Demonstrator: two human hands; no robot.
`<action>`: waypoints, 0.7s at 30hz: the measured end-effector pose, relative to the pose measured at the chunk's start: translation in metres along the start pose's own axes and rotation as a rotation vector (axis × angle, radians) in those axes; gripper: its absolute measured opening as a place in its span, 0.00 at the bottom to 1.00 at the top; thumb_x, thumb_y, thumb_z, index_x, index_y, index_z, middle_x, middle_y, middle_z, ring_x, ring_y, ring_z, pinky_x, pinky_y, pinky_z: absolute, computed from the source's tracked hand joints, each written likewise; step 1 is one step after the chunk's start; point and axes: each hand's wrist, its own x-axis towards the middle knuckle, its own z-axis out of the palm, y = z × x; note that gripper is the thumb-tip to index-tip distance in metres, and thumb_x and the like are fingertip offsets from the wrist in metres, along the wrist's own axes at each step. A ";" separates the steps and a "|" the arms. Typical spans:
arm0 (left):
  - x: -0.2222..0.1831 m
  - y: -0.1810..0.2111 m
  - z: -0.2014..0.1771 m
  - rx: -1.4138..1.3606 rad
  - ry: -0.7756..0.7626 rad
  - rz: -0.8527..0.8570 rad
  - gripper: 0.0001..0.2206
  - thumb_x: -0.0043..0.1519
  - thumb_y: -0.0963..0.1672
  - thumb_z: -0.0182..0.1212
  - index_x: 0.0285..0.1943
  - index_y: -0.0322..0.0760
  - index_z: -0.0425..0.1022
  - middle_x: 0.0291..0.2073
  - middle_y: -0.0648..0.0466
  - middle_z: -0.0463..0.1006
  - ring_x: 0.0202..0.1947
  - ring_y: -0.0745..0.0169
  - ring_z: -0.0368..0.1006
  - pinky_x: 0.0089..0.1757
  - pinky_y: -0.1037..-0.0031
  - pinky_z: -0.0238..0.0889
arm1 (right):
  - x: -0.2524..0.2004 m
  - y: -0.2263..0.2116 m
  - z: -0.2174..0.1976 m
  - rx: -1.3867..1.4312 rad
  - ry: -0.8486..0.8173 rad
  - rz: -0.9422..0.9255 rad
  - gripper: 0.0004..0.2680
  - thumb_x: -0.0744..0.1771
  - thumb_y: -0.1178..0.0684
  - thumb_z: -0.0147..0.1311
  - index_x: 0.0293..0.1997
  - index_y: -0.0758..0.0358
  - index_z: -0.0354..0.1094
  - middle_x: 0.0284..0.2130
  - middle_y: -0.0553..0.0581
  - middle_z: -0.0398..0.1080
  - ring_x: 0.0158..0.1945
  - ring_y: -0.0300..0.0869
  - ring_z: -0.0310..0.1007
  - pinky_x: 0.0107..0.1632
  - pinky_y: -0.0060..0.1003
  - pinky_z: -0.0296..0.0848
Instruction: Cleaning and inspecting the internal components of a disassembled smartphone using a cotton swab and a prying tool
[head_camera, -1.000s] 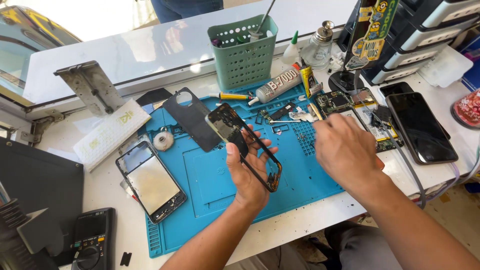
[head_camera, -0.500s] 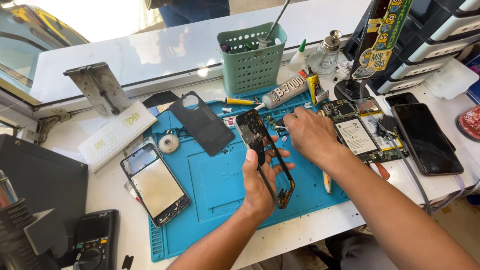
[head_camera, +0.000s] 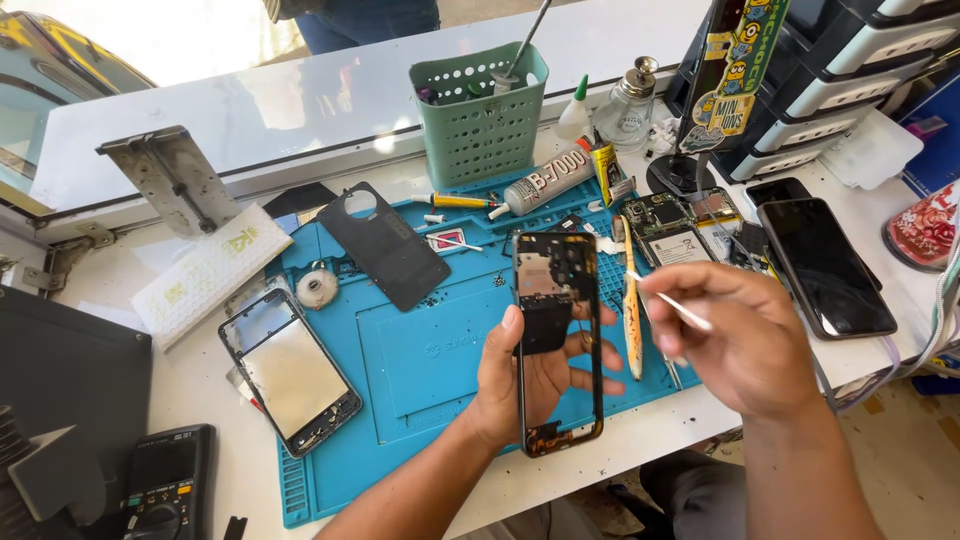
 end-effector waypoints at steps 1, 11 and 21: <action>0.000 0.001 0.001 -0.054 -0.038 -0.074 0.38 0.63 0.61 0.49 0.71 0.28 0.63 0.60 0.39 0.71 0.45 0.43 0.75 0.45 0.45 0.74 | -0.006 0.005 -0.008 0.287 -0.089 -0.050 0.13 0.65 0.63 0.53 0.54 0.80 0.70 0.34 0.64 0.74 0.27 0.42 0.69 0.28 0.32 0.66; -0.009 -0.013 -0.003 -0.227 -0.143 -0.374 0.42 0.66 0.60 0.50 0.83 0.31 0.52 0.61 0.35 0.70 0.48 0.38 0.75 0.47 0.46 0.73 | -0.043 0.020 0.003 -0.162 0.366 -0.376 0.06 0.70 0.55 0.55 0.49 0.63 0.71 0.48 0.61 0.67 0.26 0.41 0.70 0.31 0.29 0.68; -0.010 -0.017 -0.004 -0.170 -0.151 -0.468 0.42 0.65 0.62 0.49 0.74 0.23 0.60 0.60 0.35 0.70 0.46 0.41 0.75 0.48 0.46 0.73 | -0.042 0.013 0.024 -0.625 0.461 -0.459 0.03 0.70 0.64 0.53 0.44 0.77 0.68 0.39 0.68 0.73 0.25 0.44 0.73 0.30 0.28 0.72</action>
